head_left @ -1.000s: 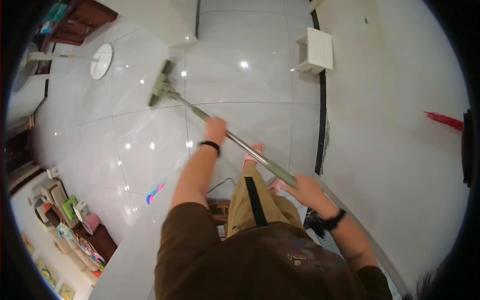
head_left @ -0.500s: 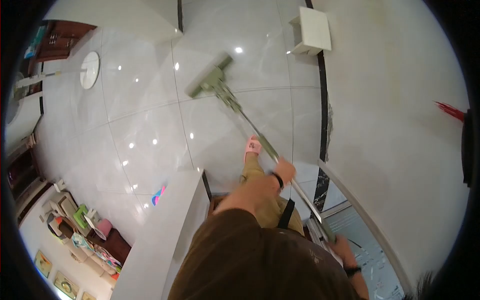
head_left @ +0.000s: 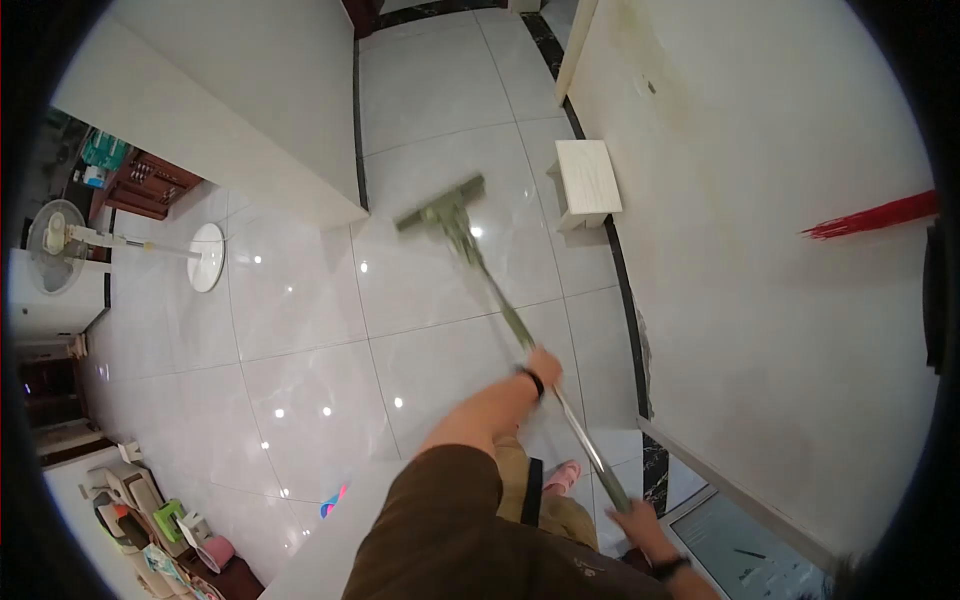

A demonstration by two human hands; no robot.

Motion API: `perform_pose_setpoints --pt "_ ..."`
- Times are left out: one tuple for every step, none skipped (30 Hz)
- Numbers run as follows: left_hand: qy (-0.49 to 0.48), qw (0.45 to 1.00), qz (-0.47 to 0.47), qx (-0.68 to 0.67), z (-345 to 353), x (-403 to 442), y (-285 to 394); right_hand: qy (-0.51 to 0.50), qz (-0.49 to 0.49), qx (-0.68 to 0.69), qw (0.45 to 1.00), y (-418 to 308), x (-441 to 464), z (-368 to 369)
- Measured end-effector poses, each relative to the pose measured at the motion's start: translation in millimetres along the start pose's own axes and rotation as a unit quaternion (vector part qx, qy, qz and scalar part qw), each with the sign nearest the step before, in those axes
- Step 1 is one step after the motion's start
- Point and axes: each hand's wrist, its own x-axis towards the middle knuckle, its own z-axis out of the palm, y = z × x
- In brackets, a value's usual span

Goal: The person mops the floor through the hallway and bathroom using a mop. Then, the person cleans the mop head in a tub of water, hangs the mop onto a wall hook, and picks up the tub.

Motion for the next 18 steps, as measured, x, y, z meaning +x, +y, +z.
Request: perform_pose_setpoints --pt "0.048 0.992 -0.094 0.065 -14.5 15.2 -47.8 0.013 -0.032 -0.008 0.999 -46.6 41.8 -11.0" --pt "0.072 0.984 -0.131 0.098 -28.7 26.0 -92.6 0.057 -0.134 0.042 0.988 -76.8 86.5 -12.2" --pt "0.095 0.971 -0.182 0.12 -59.4 19.3 -123.3 0.07 -0.185 0.06 0.978 -124.6 126.3 -21.0" --pt "0.147 0.948 -0.238 0.152 -63.2 30.6 -158.0 -0.012 -0.144 0.111 0.983 -180.6 148.8 -39.9" --pt "0.15 0.938 -0.288 0.12 -93.3 22.0 -181.5 -0.013 -0.179 0.172 0.969 -221.5 167.9 -46.4" --pt "0.184 0.916 -0.34 0.109 -106.2 20.7 -203.0 -0.038 -0.176 0.239 0.954 -248.3 194.7 -42.9" --pt "0.191 0.924 -0.313 0.106 -113.8 12.2 -218.8 -0.05 -0.138 0.275 0.95 -280.7 183.9 -47.1" --pt "0.199 0.932 -0.286 0.103 -114.9 8.1 -230.1 -0.059 -0.1 0.311 0.943 -301.3 169.9 -54.4" --pt "0.192 0.936 -0.278 0.1 -97.8 13.2 -231.5 -0.06 -0.09 0.316 0.943 -285.4 175.8 -43.9" --pt "0.196 0.944 -0.225 0.138 -72.8 21.3 -229.3 -0.085 -0.108 0.339 0.93 -256.0 179.4 -25.3" --pt "0.201 0.948 -0.172 0.175 -54.5 26.0 -224.9 -0.11 -0.128 0.363 0.916 -227.5 175.4 -10.6" --pt "0.081 0.969 -0.144 0.185 -54.0 29.5 -187.1 -0.112 -0.089 0.382 0.913 -195.9 162.5 -4.3" --pt "0.014 0.984 -0.133 0.116 -17.5 44.7 -151.9 -0.115 -0.05 0.399 0.908 -157.0 144.3 -0.3" --pt "0.003 0.996 -0.08 0.051 0.6 41.7 -103.9 -0.132 0.036 0.355 0.925 -116.2 125.1 3.1" --pt "0.006 1.0 -0.004 -0.013 26.8 37.4 -55.5 -0.079 -0.001 0.227 0.971 -64.0 105.5 18.8" --pt "0.028 0.999 0.03 -0.034 51.9 26.5 3.5 -0.111 0.076 0.163 0.977 -13.3 75.7 29.7" --pt "0.029 0.992 0.103 -0.061 42.5 -3.5 53.7 -0.087 0.084 0.102 0.987 49.4 36.4 50.7" --pt "-0.011 0.983 0.147 -0.112 54.8 -19.3 106.7 -0.149 0.17 0.05 0.973 65.0 -8.4 44.9"
